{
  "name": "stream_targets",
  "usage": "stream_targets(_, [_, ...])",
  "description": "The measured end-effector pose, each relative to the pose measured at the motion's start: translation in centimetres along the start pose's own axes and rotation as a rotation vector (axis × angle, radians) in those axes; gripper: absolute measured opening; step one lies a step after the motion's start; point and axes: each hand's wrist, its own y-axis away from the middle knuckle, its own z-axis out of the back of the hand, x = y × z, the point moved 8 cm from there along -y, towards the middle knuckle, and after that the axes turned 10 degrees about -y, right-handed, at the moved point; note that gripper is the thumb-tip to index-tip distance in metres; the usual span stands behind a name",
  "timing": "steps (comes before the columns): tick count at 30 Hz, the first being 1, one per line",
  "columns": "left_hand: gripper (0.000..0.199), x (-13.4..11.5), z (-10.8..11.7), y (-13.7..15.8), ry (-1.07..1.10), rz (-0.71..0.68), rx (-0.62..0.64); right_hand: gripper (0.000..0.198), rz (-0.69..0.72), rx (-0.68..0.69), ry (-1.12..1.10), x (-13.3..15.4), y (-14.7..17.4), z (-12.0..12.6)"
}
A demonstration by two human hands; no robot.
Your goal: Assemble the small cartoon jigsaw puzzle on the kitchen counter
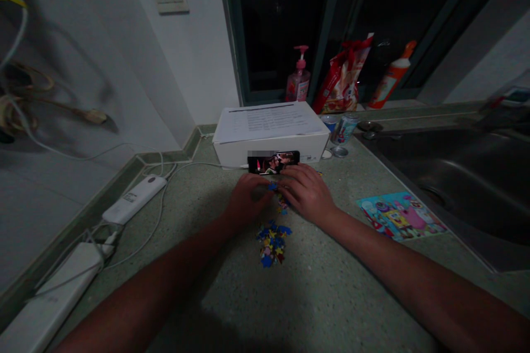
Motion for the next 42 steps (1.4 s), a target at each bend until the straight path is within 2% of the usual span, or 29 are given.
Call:
stream_targets(4, [0.021,-0.7,0.0,0.1,-0.118,-0.041,0.018,0.012,-0.011,-0.007,0.009,0.0,0.0,-0.1])
stream_targets(9, [0.022,-0.4,-0.1,0.2,-0.159,-0.037,0.004,0.013,-0.054,0.021,-0.018,-0.4,0.0,-0.4])
stream_targets(16, [0.021,-0.4,0.1,0.1,-0.169,-0.037,-0.009,0.012,-0.049,0.082,-0.013,-0.6,0.2,-0.9])
stream_targets(26, [0.023,0.2,-0.4,0.1,-0.197,0.010,0.037,0.015,-0.055,0.064,-0.009,-0.5,0.2,-0.8])
stream_targets(42, [0.022,0.0,-0.7,0.2,-0.204,-0.086,0.014,0.024,-0.062,0.067,-0.069,-0.5,0.0,-0.9])
